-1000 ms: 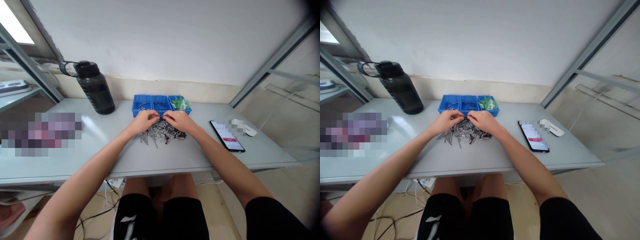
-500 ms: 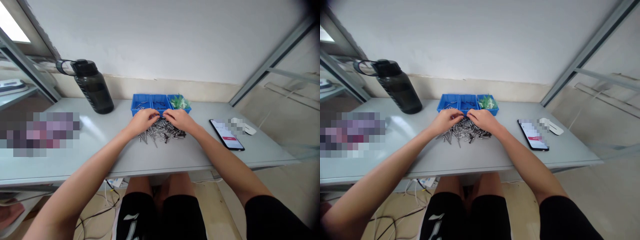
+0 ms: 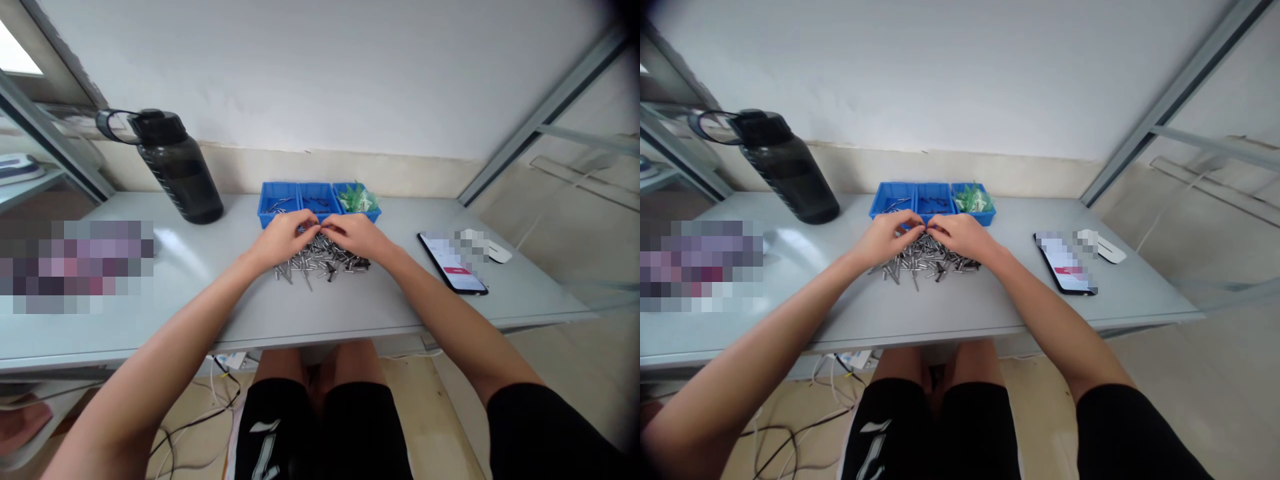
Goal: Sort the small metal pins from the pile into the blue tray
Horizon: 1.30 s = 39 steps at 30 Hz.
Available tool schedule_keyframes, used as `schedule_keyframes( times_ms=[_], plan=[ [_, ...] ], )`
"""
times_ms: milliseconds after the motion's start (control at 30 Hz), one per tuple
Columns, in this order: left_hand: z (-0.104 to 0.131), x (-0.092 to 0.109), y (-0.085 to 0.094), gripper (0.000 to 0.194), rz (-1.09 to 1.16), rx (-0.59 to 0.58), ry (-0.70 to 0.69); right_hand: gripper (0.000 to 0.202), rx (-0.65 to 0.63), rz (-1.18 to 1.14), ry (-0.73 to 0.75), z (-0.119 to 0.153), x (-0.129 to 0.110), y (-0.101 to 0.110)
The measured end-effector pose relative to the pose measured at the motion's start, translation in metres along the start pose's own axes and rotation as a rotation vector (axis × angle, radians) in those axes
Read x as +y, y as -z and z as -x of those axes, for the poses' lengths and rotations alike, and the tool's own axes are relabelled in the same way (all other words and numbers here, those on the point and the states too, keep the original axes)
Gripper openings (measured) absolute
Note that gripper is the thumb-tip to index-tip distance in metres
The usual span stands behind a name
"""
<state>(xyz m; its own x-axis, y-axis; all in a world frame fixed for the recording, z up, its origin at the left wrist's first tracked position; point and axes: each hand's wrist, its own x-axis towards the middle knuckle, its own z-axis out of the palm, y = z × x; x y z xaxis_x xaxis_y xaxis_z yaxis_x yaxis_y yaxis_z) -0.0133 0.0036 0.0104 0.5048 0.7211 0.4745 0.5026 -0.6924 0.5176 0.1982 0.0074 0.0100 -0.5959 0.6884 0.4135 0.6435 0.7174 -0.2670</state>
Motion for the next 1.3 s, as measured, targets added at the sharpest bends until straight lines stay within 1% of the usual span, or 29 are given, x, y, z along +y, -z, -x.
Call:
schedule_keyframes(
  times_ms=[100,200,367,433,733,867,1033,1167,1300],
  plan=[
    [-0.0007,-0.0020,0.0000,0.016,0.013,-0.001,0.035,0.026,0.055,-0.007,0.005,0.0011,-0.0014,0.0006],
    [-0.0013,-0.0029,-0.0008,0.019,-0.038,-0.006,0.032,0.029,0.075,0.006,0.038,0.0014,-0.0025,-0.0005],
    [-0.0029,-0.0061,-0.0026,0.024,-0.128,-0.030,-0.068,0.026,0.090,0.029,0.101,0.0005,0.0009,-0.0031],
    [-0.0034,-0.0078,-0.0023,0.026,-0.138,-0.050,-0.085,0.025,0.098,0.032,0.115,0.0003,0.0022,-0.0035],
    [-0.0022,-0.0095,-0.0021,0.024,-0.137,-0.092,-0.060,0.024,0.061,0.034,0.114,0.0006,0.0015,-0.0030],
    [-0.0026,-0.0103,-0.0034,0.024,-0.122,-0.108,-0.062,0.022,0.038,0.018,0.081,0.0009,0.0019,-0.0032],
    [-0.0026,-0.0089,-0.0019,0.025,-0.093,-0.108,-0.062,0.020,0.026,0.005,0.078,0.0014,0.0006,-0.0034],
    [-0.0017,-0.0075,-0.0013,0.029,-0.100,-0.105,-0.026,0.019,0.023,0.019,0.069,0.0014,0.0021,-0.0032],
    [-0.0019,-0.0081,-0.0005,0.030,-0.116,-0.079,-0.009,0.018,0.058,0.035,0.034,0.0010,0.0056,-0.0024]
  ],
)
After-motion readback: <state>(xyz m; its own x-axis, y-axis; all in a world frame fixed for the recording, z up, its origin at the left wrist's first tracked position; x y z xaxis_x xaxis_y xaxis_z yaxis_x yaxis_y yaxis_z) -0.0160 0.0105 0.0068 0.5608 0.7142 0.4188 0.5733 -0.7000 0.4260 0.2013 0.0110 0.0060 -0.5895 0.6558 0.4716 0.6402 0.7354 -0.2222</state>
